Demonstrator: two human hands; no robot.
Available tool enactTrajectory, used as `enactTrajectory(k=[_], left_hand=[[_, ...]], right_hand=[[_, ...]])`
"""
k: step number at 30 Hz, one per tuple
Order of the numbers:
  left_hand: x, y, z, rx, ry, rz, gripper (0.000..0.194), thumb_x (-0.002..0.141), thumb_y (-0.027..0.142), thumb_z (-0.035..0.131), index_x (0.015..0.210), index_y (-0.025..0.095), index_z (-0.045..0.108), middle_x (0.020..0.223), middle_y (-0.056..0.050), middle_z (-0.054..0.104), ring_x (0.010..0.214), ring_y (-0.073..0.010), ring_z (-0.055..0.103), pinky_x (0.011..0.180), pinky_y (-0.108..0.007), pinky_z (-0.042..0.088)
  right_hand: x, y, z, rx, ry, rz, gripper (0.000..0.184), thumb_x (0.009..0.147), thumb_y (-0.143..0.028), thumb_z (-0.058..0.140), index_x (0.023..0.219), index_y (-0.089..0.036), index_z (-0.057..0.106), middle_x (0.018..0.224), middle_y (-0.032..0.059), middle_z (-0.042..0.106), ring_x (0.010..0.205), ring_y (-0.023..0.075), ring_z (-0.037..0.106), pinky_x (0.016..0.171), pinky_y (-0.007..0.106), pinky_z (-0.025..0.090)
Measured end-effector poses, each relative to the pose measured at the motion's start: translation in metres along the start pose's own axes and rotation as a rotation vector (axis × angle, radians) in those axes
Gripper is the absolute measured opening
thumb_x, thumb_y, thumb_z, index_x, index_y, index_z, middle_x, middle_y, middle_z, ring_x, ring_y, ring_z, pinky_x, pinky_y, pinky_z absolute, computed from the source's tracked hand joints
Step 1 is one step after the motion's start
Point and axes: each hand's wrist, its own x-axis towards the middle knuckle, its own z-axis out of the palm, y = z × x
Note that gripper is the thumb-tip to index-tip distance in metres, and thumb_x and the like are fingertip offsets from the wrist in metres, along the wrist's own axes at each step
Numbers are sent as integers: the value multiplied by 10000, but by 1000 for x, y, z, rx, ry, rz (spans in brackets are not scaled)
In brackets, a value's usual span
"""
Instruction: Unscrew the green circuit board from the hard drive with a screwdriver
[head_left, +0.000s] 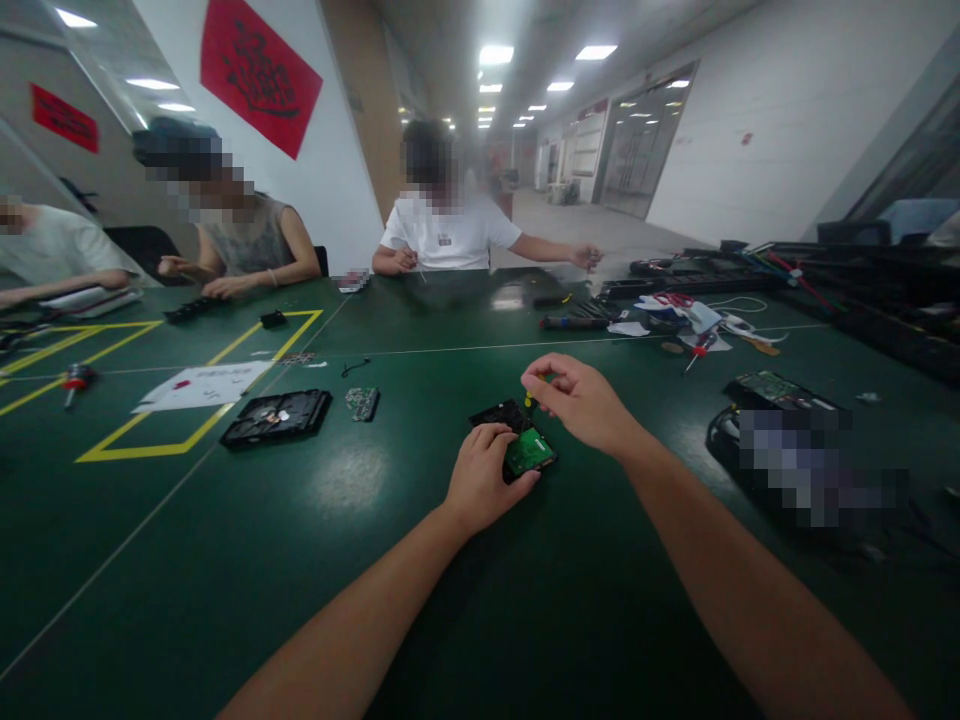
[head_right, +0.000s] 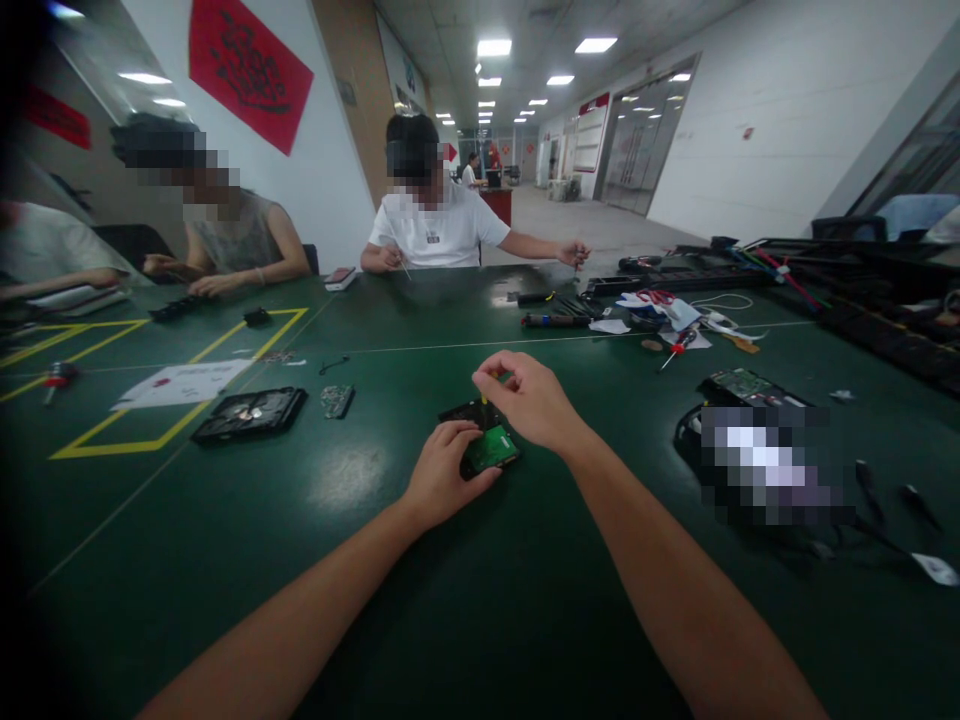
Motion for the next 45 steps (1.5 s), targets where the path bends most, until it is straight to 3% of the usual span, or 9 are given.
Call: enactTrajectory(k=[7,12,16,24,29,31,34,40,45], left_hand=[[1,1,-1,-13,-1,-10,510,807,457,809,1238,234,653,1287,-104,636,1250,-327,584,1097,-530,498],[1,1,-1,-19,-2,-13,507,804,454,814,1236,242,655,1291,-99,635,1248,-331,585,1094,-540,498],[1,1,-1,-14,-1,-3,517,806,452,812,1246,234,651,1295,-101,633,1247,-326,585,1096,-531,499],[0,1,-1,-16,1,-1,499,811,459,808,1233,241,653,1287,-98,637,1248,-325,587,1095,-535,500],[0,0,0,-11,5,0,513,807,456,810,1245,240,652,1294,-100,635,1248,-328,588,1093,-536,503],[0,0,0,-14,5,3,517,807,456,810,1249,239,652,1295,-101,634,1249,-325,589,1092,-528,506],[0,0,0,-14,4,4,516,807,453,808,1249,237,651,1295,-99,634,1246,-324,590,1094,-525,504],[1,1,0,-12,-1,-2,512,805,454,811,1242,238,655,1300,-102,632,1255,-331,584,1105,-534,493],[1,2,-1,-18,-5,-14,517,805,463,811,1245,240,656,1291,-101,633,1254,-329,584,1105,-530,493]], right_hand=[[-2,0,2,62,21,46,280,921,-457,703,1063,-224,640,1052,59,734,577,124,640,517,283,485],[-2,-4,3,74,8,42,218,938,-401,667,1060,-221,664,930,45,723,665,160,672,592,304,534],[-2,-8,0,0,22,55,210,949,-366,634,1093,-235,711,829,23,698,667,165,636,602,307,503],[-3,0,2,-59,67,26,312,857,-500,761,945,-228,637,813,20,683,662,169,616,569,297,467],[-3,-3,0,11,-26,53,240,960,-390,629,1138,-233,662,820,19,687,601,154,627,545,297,482],[-2,-2,2,53,-18,63,237,974,-342,588,1178,-234,645,913,37,704,600,143,634,539,294,488],[-1,0,4,82,11,36,202,974,-349,599,1135,-233,631,1071,54,704,644,134,647,582,298,512],[-2,0,0,-48,-18,-31,218,989,-433,609,1042,-233,677,961,33,699,678,143,612,618,295,484],[-3,-3,-2,4,-47,1,220,986,-393,612,1126,-229,660,1052,50,704,620,123,625,554,284,469]])
